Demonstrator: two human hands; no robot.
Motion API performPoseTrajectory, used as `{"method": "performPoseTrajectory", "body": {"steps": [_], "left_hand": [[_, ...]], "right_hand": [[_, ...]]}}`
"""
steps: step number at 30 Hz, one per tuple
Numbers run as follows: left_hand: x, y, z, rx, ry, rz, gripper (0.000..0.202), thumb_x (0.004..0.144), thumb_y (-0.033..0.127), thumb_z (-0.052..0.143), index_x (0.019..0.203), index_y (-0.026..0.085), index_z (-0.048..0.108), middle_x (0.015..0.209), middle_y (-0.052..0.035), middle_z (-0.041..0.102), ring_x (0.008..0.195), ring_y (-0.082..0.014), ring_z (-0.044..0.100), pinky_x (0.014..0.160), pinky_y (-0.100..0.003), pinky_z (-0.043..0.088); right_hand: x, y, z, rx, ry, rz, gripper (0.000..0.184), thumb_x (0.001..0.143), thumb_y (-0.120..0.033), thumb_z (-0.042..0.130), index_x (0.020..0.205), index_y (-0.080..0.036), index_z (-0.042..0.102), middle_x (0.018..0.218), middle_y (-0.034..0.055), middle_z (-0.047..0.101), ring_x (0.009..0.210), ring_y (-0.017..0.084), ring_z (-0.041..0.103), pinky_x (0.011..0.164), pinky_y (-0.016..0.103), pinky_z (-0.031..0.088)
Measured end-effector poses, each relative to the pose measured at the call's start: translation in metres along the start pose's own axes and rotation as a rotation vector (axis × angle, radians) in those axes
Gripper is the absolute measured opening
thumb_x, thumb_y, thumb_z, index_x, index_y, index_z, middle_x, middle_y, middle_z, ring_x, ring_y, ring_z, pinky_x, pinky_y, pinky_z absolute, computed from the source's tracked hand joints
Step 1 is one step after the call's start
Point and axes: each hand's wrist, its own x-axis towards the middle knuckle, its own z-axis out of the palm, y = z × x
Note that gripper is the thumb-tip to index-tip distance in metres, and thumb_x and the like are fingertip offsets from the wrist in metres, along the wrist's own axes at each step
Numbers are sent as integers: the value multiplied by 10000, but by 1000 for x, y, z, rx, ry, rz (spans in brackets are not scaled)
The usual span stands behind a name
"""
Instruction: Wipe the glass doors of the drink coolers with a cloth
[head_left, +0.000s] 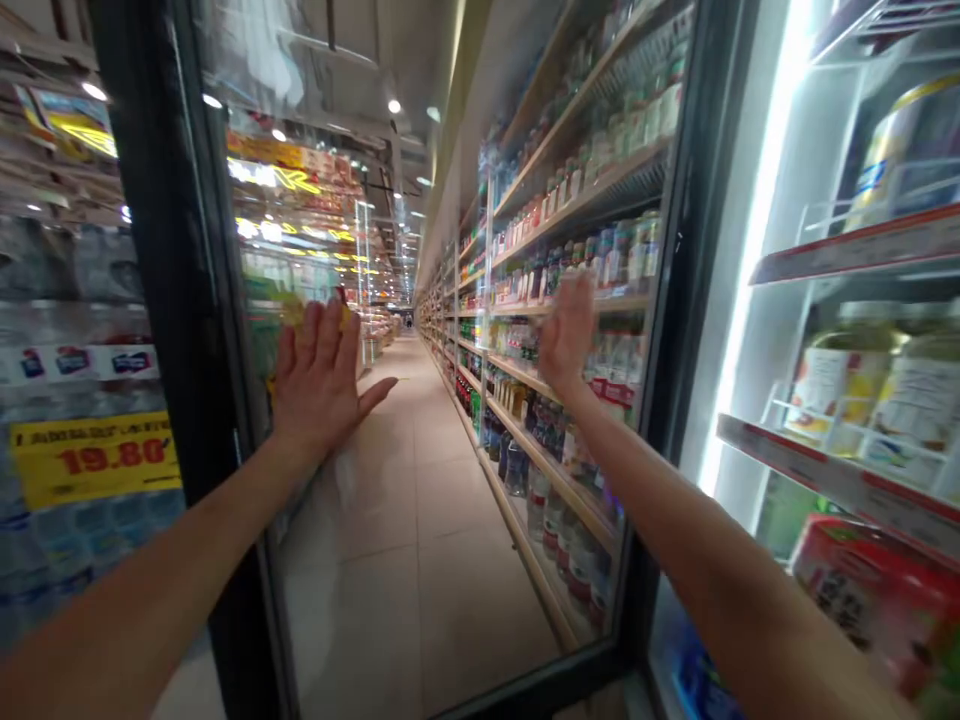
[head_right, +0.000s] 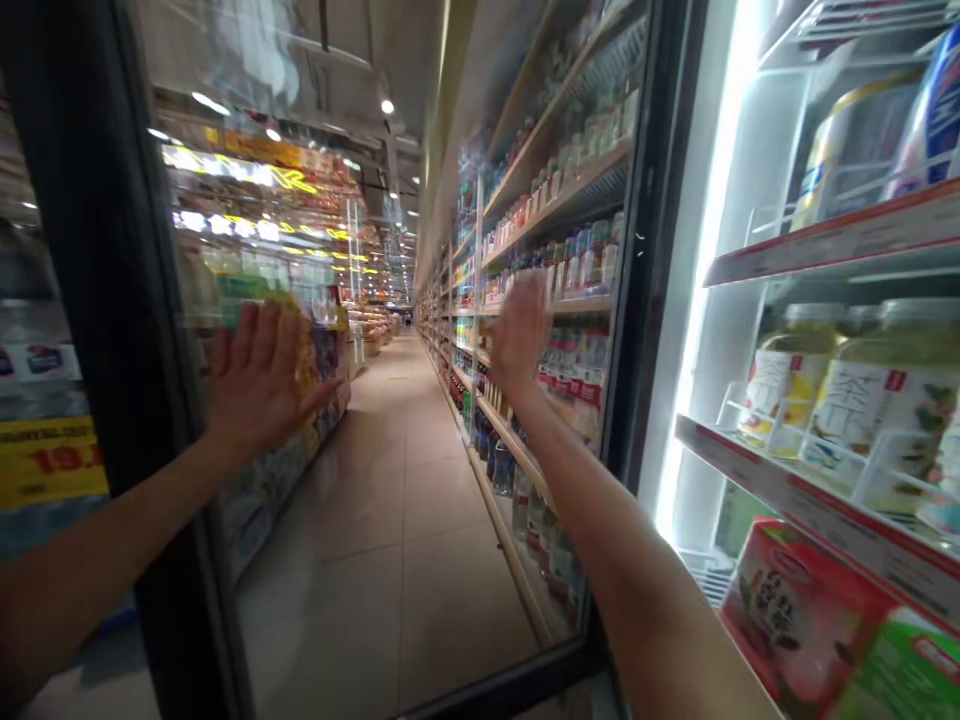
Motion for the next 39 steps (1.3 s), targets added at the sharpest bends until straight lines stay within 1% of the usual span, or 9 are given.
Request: {"method": "performPoseTrajectory", "body": {"steps": [4,11,17,22,24,30,35,37,39], "left_hand": [[0,0,-1,9,7,-1,795,843,613,381,1426,106,192,1512,-171,179,1409,-295,74,1107,-533,76],[-1,-3,3,66,43,39,807,841,591,409,1430,89,179,1497,-199,207,1410,-286,72,1113,-514,89],[-2,-6,5,57,75,67,818,838,601,402,1439,109,149,1504,-195,186,1413,-280,64,1110,-520,89],[-1,-4,4,56,47,37,817,836,618,384,1443,124,146,1500,-191,203,1409,-292,84,1106,-527,98],[-1,-3,3,72,51,43,822,835,616,390,1444,123,141,1501,-193,200,1408,-295,88,1105,-528,103],[-1,-1,0,96,39,22,783,852,571,393,1441,109,162,1496,-195,211,1405,-302,104,1112,-517,125],[-2,-1,0,62,33,-8,776,836,536,439,1444,136,170,1494,-179,226,1400,-309,133,1118,-528,111],[-3,-1,0,75,49,1,777,833,525,455,1443,132,178,1487,-186,244,1398,-306,146,1119,-522,115],[-3,-1,1,85,62,13,766,838,507,458,1442,127,181,1481,-193,254,1397,-304,151,1120,-517,118]], "right_hand": [[-55,-54,11,29,-183,-488,544,898,-255,374,1431,-259,265,1485,20,304,1417,200,134,1135,425,197],[-71,-13,10,27,155,87,532,931,-249,237,1458,-195,186,1490,122,268,1405,247,171,1079,522,253],[-64,-66,13,87,-130,-379,516,908,-258,320,1424,-246,296,1476,27,321,1417,177,120,1143,418,160],[-53,8,2,33,71,38,513,925,-268,224,1427,-182,290,1483,109,285,1404,221,171,1101,499,218],[-51,8,5,35,172,165,527,925,-261,204,1438,-146,256,1489,141,260,1411,243,143,1087,522,231],[-54,-26,10,81,-77,-385,497,910,-252,339,1406,-277,327,1458,31,361,1407,177,176,1130,434,204],[-37,48,-2,52,162,99,483,940,-295,259,1408,-200,329,1483,108,300,1399,214,199,1105,490,235],[-35,44,0,55,225,190,506,941,-285,234,1430,-166,279,1497,136,256,1409,231,158,1103,511,224],[-40,15,5,68,154,53,524,929,-262,263,1445,-174,239,1498,129,258,1413,239,137,1102,520,222]]}}
